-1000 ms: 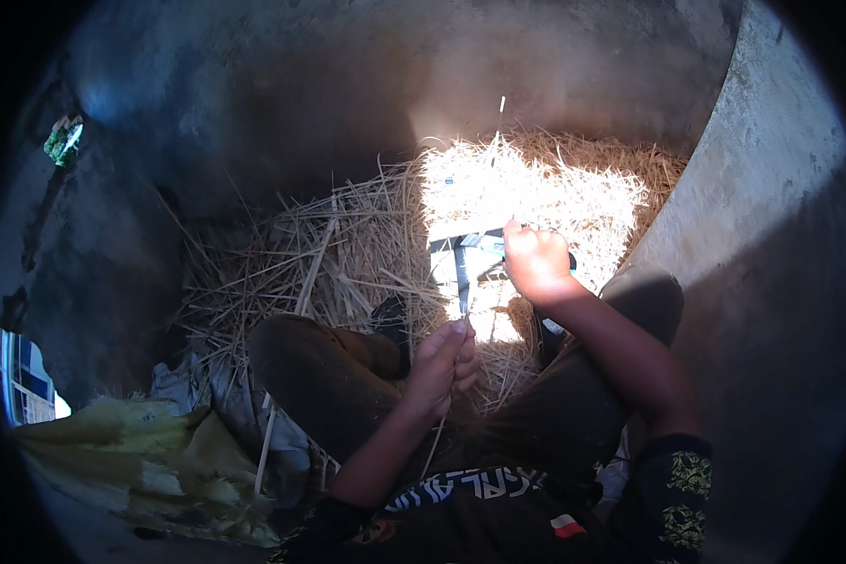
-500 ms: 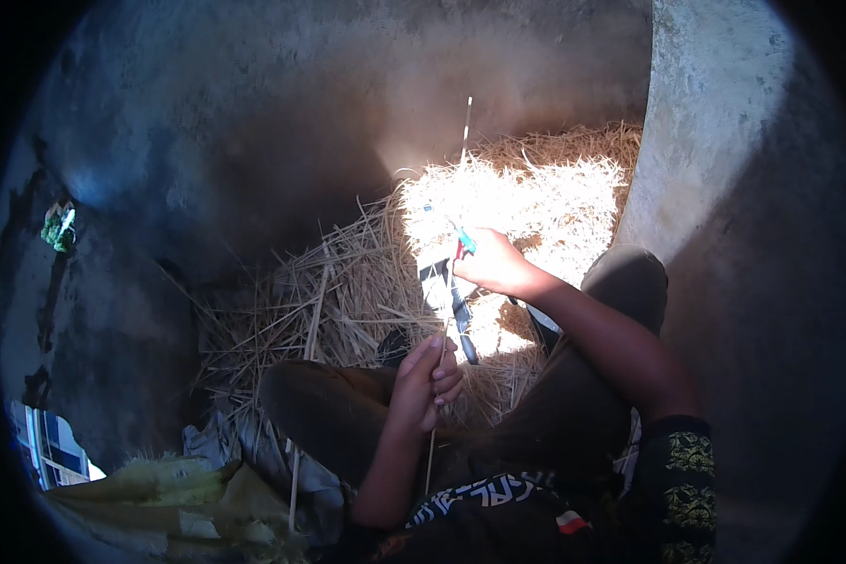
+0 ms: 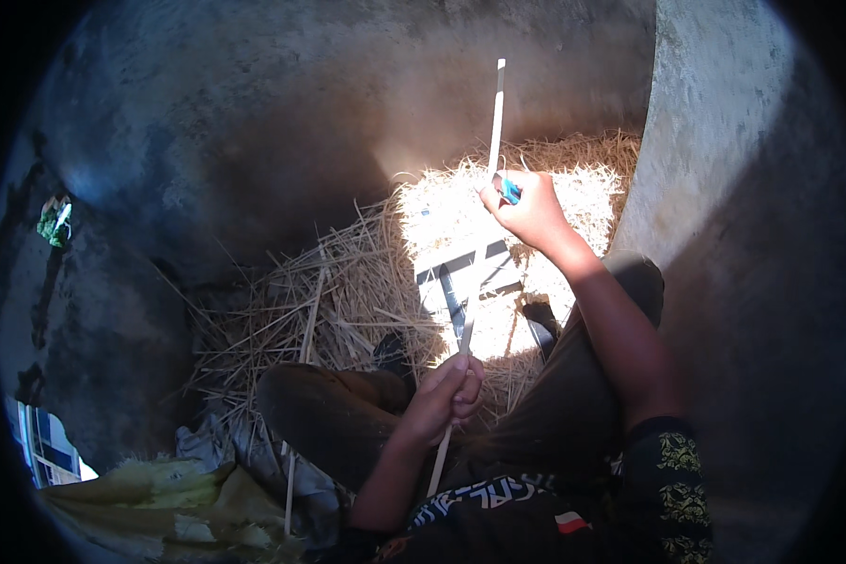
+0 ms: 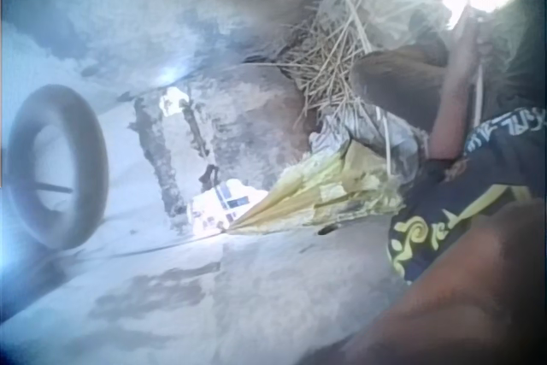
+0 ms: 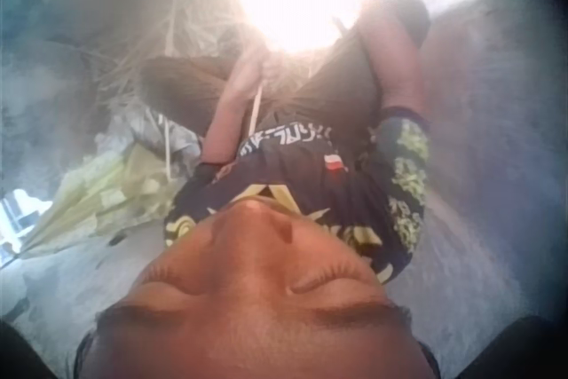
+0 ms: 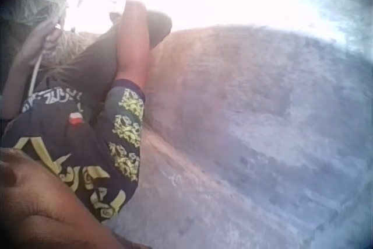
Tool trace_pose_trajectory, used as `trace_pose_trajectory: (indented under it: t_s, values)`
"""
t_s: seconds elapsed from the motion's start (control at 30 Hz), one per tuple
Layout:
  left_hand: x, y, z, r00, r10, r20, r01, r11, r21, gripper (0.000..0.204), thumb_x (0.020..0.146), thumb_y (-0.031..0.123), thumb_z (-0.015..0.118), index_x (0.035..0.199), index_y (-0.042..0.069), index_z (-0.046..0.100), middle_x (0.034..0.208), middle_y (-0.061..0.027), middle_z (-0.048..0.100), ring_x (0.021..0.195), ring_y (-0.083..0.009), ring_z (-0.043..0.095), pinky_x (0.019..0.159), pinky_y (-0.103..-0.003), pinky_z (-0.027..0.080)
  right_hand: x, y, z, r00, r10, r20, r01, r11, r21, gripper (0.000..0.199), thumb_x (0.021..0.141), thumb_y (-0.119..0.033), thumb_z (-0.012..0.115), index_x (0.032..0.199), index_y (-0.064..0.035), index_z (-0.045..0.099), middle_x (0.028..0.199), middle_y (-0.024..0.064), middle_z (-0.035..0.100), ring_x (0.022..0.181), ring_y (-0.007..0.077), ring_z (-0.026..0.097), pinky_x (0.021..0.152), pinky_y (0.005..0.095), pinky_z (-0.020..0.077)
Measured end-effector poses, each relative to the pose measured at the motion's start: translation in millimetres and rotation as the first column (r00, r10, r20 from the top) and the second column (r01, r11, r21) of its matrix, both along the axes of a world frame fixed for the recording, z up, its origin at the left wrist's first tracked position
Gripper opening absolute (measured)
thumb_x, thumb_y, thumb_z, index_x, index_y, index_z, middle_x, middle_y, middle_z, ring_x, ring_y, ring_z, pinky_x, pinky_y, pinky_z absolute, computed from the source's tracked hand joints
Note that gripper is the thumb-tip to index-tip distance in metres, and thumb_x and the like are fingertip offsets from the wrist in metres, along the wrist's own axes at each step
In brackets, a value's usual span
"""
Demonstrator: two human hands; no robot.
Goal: The person sits on a straw-covered floor and uses a blue utility knife to shave thin strips from a long, thin piece of bamboo. They hold the bamboo with their left hand and repeatedly scrape the blade along its length to remove the outer layer, creating fine shavings.
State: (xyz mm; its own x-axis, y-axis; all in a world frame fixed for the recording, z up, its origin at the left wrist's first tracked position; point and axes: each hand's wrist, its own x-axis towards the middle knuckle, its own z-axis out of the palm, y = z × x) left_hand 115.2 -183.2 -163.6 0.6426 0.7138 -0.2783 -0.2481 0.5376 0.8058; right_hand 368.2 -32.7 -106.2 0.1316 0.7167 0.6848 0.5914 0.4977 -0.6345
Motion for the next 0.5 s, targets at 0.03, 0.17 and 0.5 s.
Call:
trace_pose_trajectory:
  t_s: [0.03, 0.17, 0.5]
  values:
    - [0.8, -2.8, 2.0, 1.000, 0.017, -0.011, -0.017, 1.000, 0.025, 0.028, 0.109, 0.033, 0.040, 0.099, 0.008, 0.050, 0.067, 0.0034, 0.038, 0.049, -0.0055, 0.030, 0.045, -0.021, 0.028, 3.9, -8.1, 9.3, 1.000, 0.007, 0.000, -0.007, 0.997, -0.074, 0.016, 0.082, -0.019, 0.071, 0.081, -0.0037, 0.070, 0.068, 0.0146, 0.067, 0.060, 0.0287, 0.066, 0.061, 0.0357, 0.0520]
    - [4.0, -5.5, -3.6, 0.955, 0.193, -0.224, -0.144, 0.965, 0.219, 0.028, 0.109, 0.035, 0.042, 0.098, 0.010, 0.051, 0.065, 0.0049, 0.038, 0.049, -0.0045, 0.031, 0.045, -0.022, 0.027, 17.8, -15.1, 9.7, 0.986, -0.067, 0.154, 0.060, 0.997, 0.049, 0.014, 0.078, -0.013, 0.070, 0.073, -0.0026, 0.063, 0.060, 0.0118, 0.059, 0.055, 0.0208, 0.059, 0.056, 0.0363, 0.0472]
    - [13.0, -9.1, -11.1, 0.708, 0.503, -0.495, -0.044, 0.731, 0.681, 0.031, 0.106, 0.027, 0.045, 0.091, 0.002, 0.055, 0.064, -0.0053, 0.052, 0.056, -0.0127, 0.052, 0.054, -0.032, 0.042, -13.4, 6.9, -44.8, 0.624, -0.432, 0.651, 0.522, 0.851, 0.064, 0.006, 0.074, -0.008, 0.063, 0.073, -0.0057, 0.068, 0.066, 0.0147, 0.070, 0.060, 0.0271, 0.072, 0.051, 0.0406, 0.0546]
